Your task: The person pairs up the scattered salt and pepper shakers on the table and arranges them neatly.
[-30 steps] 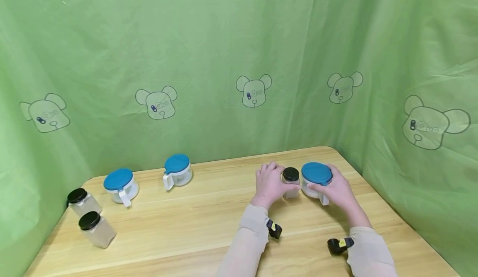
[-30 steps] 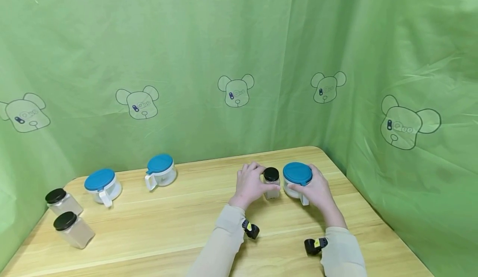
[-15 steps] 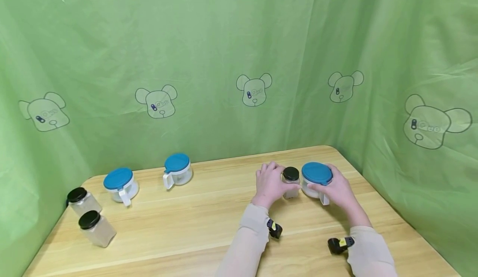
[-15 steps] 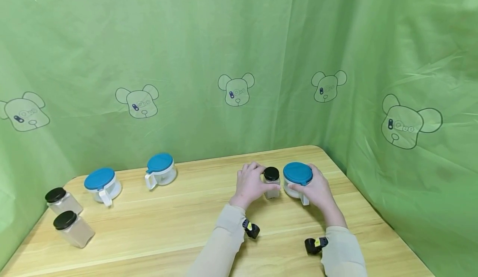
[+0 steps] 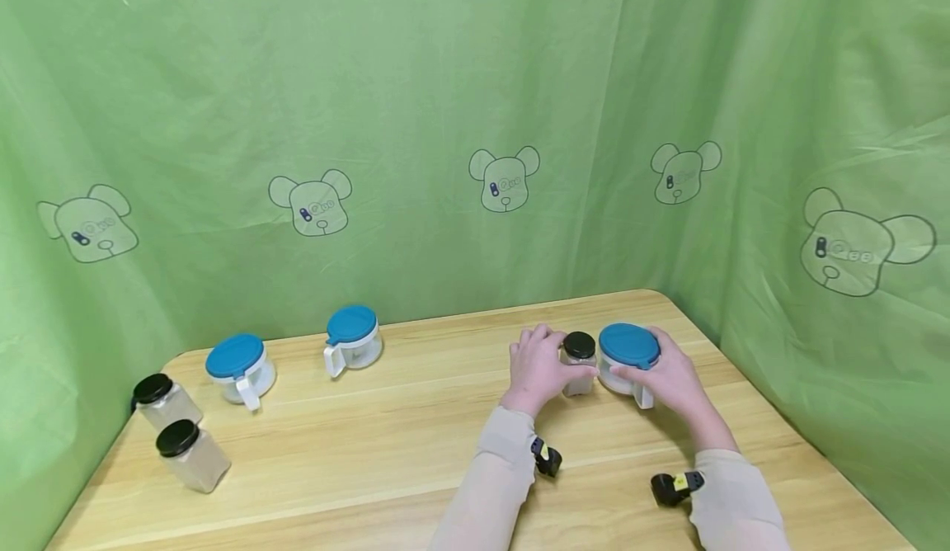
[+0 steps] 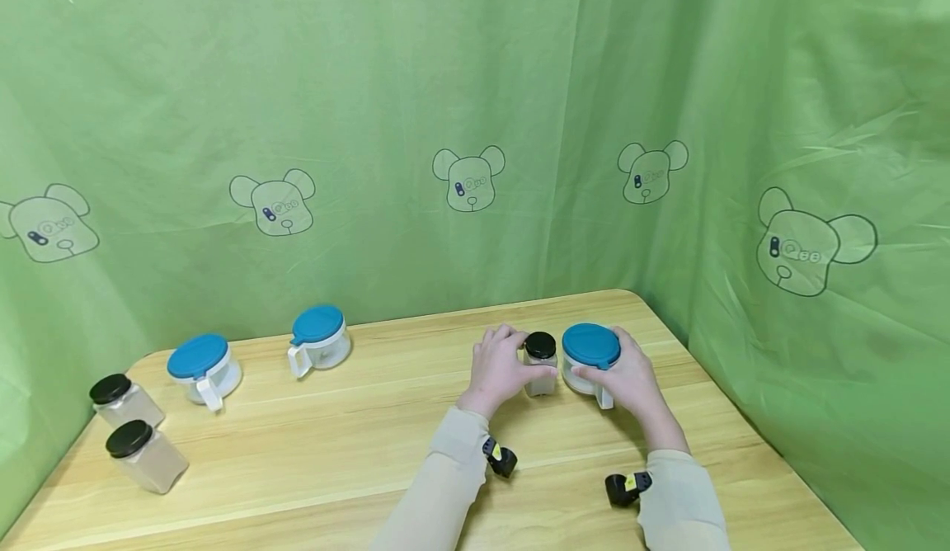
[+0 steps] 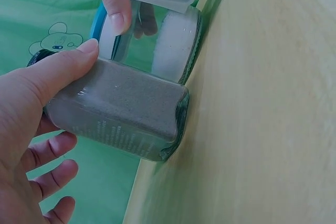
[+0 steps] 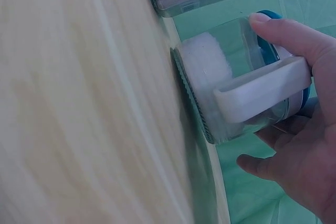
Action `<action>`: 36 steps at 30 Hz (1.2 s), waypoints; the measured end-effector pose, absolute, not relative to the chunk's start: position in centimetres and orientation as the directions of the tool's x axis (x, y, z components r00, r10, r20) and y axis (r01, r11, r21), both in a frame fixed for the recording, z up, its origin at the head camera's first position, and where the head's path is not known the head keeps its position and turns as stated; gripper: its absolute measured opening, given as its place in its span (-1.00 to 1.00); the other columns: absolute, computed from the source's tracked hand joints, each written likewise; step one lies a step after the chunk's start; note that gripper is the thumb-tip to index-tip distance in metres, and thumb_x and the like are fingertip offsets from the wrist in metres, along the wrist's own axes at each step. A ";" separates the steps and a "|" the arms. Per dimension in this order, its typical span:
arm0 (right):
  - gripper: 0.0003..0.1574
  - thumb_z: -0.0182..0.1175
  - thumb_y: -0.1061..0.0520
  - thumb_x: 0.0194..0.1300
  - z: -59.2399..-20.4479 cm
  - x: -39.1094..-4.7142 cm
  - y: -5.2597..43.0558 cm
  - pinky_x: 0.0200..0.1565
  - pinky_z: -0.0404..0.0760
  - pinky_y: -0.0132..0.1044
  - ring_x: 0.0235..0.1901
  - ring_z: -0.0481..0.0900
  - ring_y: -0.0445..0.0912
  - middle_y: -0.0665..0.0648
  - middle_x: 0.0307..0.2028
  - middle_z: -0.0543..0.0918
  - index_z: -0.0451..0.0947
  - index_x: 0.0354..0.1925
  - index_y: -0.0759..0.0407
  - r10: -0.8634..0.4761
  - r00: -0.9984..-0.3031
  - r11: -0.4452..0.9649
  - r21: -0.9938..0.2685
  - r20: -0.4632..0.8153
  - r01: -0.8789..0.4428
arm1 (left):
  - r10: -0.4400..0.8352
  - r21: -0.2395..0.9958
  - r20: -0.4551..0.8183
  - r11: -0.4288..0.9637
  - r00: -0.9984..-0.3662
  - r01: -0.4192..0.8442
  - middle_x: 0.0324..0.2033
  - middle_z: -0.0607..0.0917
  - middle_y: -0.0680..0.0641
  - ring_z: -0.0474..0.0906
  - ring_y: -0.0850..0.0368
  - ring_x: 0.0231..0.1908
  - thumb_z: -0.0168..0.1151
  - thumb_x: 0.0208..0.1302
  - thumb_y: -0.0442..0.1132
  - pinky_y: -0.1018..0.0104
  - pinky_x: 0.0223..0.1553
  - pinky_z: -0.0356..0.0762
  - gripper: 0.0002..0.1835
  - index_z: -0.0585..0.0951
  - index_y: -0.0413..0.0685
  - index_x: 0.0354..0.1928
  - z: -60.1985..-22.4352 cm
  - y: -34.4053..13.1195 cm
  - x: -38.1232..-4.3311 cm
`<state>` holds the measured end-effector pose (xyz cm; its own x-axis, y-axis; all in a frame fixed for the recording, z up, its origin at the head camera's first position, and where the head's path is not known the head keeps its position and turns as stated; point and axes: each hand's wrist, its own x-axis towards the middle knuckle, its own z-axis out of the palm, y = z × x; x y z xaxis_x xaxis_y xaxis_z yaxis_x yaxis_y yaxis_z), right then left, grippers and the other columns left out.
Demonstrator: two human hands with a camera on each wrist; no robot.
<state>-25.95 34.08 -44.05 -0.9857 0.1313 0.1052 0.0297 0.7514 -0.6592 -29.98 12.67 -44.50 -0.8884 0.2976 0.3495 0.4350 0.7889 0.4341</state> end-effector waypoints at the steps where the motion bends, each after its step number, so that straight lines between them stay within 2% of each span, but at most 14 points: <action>1: 0.36 0.37 -0.26 0.12 -44.0 -25.9 34.1 0.22 0.27 0.41 0.28 0.22 0.49 0.60 0.36 0.16 -0.15 0.47 0.41 0.131 -0.986 0.751 -0.659 0.104 0.031 | 0.297 0.437 0.347 0.788 -0.890 0.433 -0.05 0.60 0.16 0.41 0.17 -0.10 0.36 -0.14 0.45 0.32 -0.15 0.25 -0.22 0.63 0.21 0.11 -44.5 12.7 -30.0; 25: 0.35 0.37 -0.25 0.12 -44.2 -25.7 34.6 0.21 0.27 0.42 0.29 0.22 0.48 0.60 0.36 0.15 -0.16 0.47 0.40 0.105 -0.991 0.733 -0.680 0.088 0.017 | 0.252 0.469 0.298 0.802 -0.921 0.371 -0.13 0.59 0.11 0.43 0.15 -0.14 0.34 -0.10 0.46 0.26 -0.15 0.33 -0.23 0.62 0.21 0.13 -44.3 13.5 -29.2; 36: 0.36 0.35 -0.24 0.15 -44.2 -25.7 34.6 0.21 0.26 0.43 0.30 0.20 0.49 0.61 0.37 0.12 -0.22 0.48 0.40 0.085 -0.994 0.721 -0.693 0.074 0.010 | 0.240 0.474 0.292 0.805 -0.926 0.358 -0.10 0.60 0.06 0.46 0.09 -0.08 0.33 -0.07 0.44 0.20 -0.13 0.39 -0.21 0.58 0.17 0.16 -44.3 13.8 -29.2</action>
